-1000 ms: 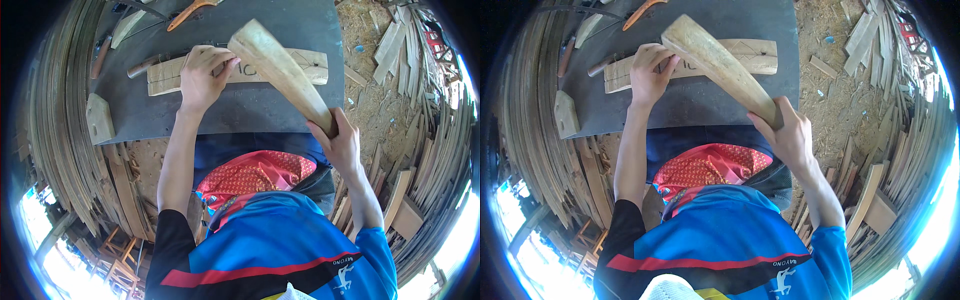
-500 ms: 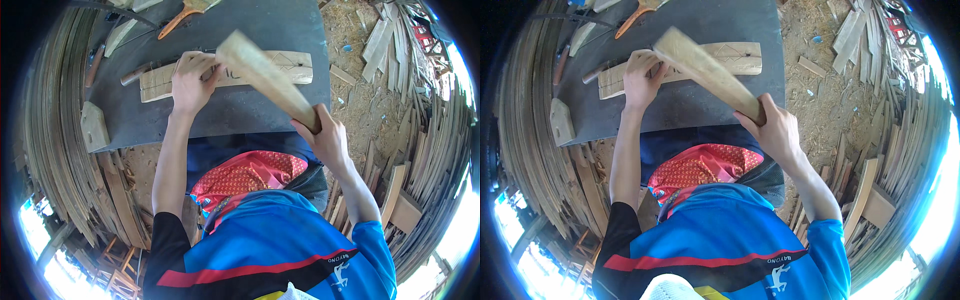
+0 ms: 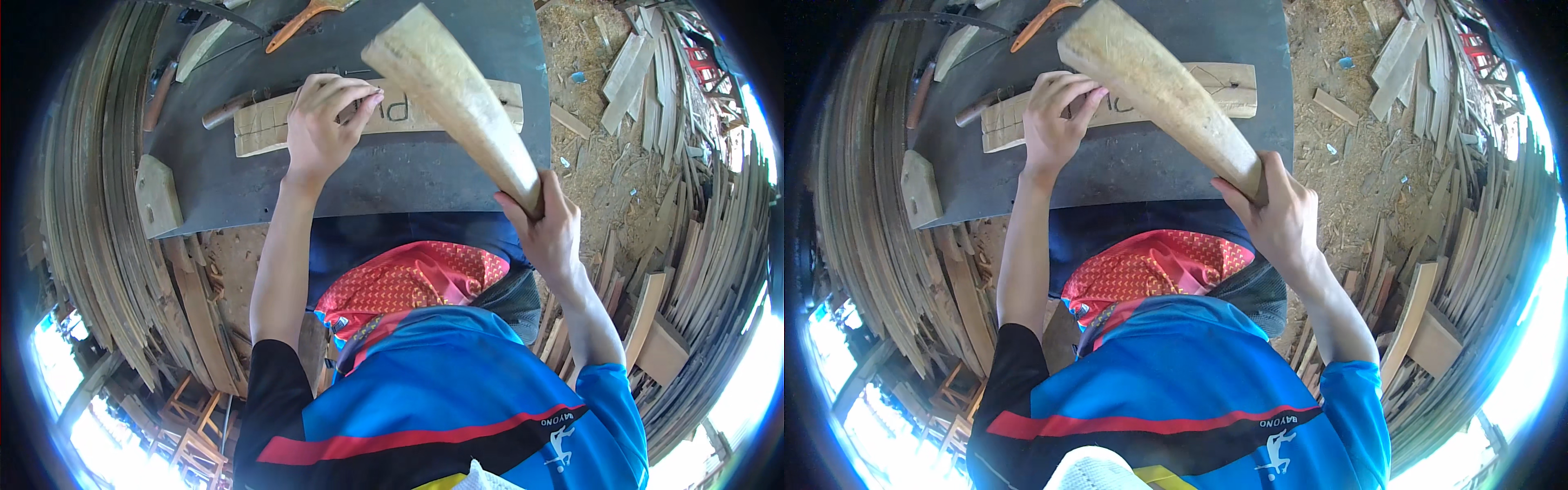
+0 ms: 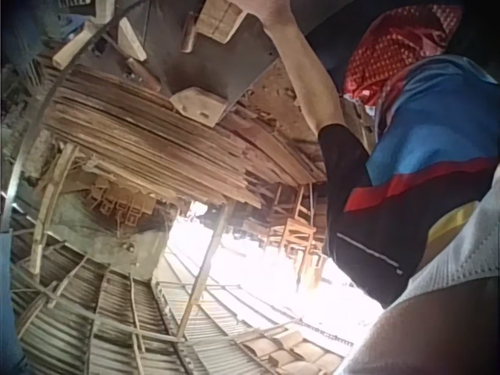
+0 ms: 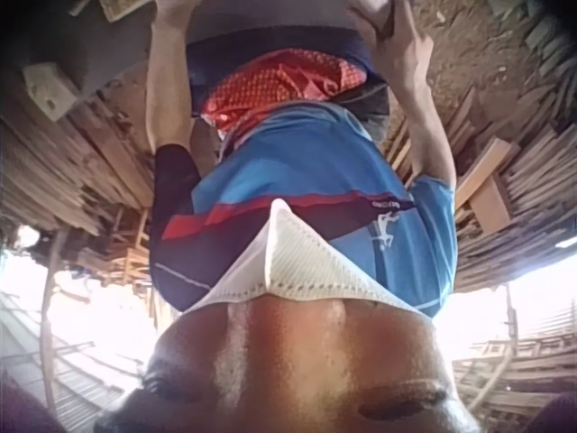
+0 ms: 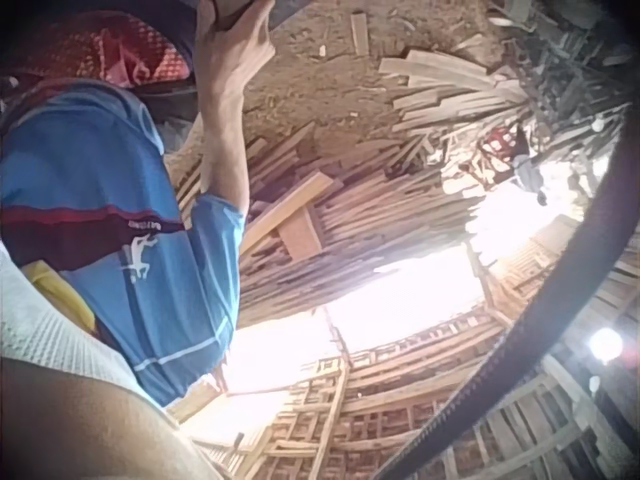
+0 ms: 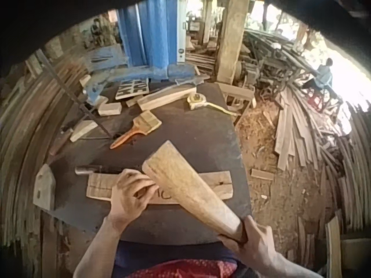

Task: Carving letters into a wooden plank and shaping a wooden block using hand tools.

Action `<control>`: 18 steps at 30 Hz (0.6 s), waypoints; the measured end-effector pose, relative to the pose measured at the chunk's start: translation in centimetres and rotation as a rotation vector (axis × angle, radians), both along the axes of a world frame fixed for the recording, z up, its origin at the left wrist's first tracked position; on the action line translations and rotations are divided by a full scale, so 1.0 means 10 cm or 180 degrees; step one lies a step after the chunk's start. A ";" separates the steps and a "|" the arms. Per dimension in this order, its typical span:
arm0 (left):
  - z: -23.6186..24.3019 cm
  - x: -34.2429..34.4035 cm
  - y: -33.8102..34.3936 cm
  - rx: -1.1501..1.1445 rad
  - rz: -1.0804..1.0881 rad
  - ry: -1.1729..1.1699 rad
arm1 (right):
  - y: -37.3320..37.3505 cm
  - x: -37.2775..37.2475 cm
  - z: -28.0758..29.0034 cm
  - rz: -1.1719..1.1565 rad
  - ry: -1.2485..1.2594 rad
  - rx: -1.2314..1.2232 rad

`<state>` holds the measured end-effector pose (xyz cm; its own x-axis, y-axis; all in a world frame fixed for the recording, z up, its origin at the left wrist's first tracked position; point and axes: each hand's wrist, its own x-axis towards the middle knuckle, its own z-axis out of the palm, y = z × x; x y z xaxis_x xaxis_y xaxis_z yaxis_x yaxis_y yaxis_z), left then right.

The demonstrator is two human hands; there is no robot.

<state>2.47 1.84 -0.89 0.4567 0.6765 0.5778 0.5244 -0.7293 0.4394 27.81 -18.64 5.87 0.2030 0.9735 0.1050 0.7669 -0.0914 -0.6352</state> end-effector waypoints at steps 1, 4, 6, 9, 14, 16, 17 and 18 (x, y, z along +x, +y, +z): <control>0.01 -0.02 -0.01 0.0042 -0.0088 0.0026 | 0.01 0.01 -0.01 0.0136 -0.0261 -0.0265; -0.02 -0.02 -0.02 0.0059 0.0005 0.0122 | 0.06 0.05 -0.04 0.0291 -0.0519 -0.0701; 0.01 -0.03 -0.04 -0.0027 -0.0052 0.0202 | 0.01 0.02 0.05 0.0098 -0.0304 -0.0326; 0.02 -0.04 -0.04 0.0019 -0.0052 0.0010 | 0.01 0.02 -0.05 0.0134 -0.0356 -0.0313; -0.03 -0.02 -0.02 0.0002 0.0010 0.0119 | 0.01 0.06 0.03 0.0048 -0.0288 -0.0289; -0.03 0.00 0.03 0.0111 -0.0107 -0.0073 | 0.02 0.06 0.01 -0.0067 -0.0145 -0.0217; -0.02 -0.01 -0.01 0.0093 -0.0077 -0.0027 | 0.02 0.06 0.00 0.0088 -0.0425 -0.0378; -0.04 -0.02 -0.02 0.0099 -0.0083 -0.0035 | 0.04 0.08 -0.01 0.0240 -0.0716 -0.0525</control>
